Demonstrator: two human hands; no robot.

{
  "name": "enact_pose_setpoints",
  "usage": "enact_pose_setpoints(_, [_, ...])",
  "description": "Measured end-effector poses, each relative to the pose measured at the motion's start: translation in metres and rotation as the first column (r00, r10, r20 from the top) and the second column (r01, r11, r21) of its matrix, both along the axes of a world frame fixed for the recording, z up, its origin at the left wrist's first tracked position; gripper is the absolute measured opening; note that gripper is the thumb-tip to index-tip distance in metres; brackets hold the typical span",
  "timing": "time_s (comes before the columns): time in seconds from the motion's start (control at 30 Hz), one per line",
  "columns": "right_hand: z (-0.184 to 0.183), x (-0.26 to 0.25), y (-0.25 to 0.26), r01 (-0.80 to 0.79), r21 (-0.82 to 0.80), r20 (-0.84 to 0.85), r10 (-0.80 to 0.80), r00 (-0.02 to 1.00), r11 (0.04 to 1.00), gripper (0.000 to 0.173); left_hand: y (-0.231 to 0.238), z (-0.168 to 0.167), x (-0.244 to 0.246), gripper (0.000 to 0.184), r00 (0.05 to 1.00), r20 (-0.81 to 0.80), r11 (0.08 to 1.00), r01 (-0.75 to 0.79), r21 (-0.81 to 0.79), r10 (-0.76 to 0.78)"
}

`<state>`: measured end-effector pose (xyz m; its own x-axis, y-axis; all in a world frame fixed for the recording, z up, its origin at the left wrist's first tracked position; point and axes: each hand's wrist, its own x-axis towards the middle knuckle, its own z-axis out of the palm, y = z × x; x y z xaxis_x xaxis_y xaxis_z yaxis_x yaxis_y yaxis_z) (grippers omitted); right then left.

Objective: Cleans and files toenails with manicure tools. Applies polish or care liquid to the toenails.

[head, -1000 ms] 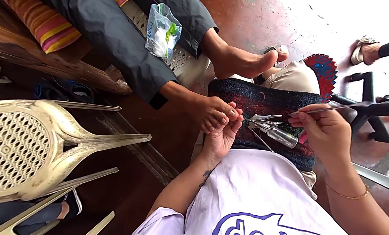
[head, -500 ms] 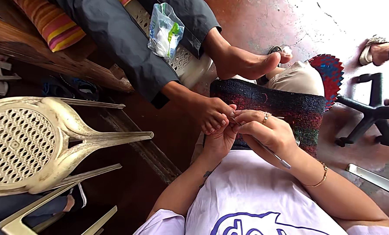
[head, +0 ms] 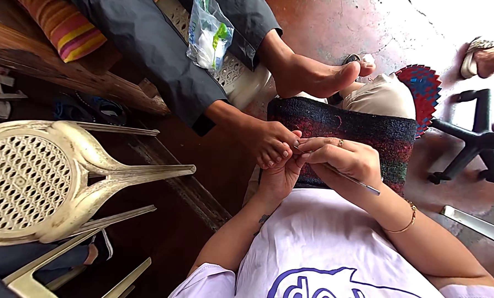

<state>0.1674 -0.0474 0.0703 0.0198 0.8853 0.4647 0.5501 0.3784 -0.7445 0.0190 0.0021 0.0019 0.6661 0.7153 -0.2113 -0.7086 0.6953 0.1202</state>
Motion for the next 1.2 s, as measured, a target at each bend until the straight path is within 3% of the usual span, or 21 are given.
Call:
enact_pose_setpoints(0.17, [0.004,-0.002,-0.003,-0.011,0.010,0.005,0.011,1.000,1.000,0.010,0.000,0.000,-0.001,0.025,1.000,-0.009,1.000,0.004,0.010,-0.003])
enact_pose_setpoints(0.37, [0.015,-0.006,-0.001,0.010,-0.038,0.166,-0.003,0.986,0.999,0.014,0.000,0.001,0.000,0.022,1.000,-0.017,1.000,-0.003,0.014,0.003])
enact_pose_setpoints(0.7, [0.008,-0.004,-0.003,-0.016,0.028,0.072,0.014,0.997,0.999,0.011,0.000,-0.001,-0.001,0.026,1.000,0.024,1.000,0.004,0.011,-0.004])
enact_pose_setpoints(0.83, [0.012,-0.006,-0.003,-0.003,-0.011,0.162,0.004,0.987,1.000,0.013,0.000,0.000,-0.001,0.024,1.000,-0.016,1.000,0.007,0.018,-0.006])
enact_pose_setpoints(1.2, [0.008,-0.009,-0.003,0.064,0.068,0.185,-0.076,0.980,0.996,0.012,0.002,0.003,0.001,0.024,1.000,0.000,1.000,0.014,0.019,-0.014])
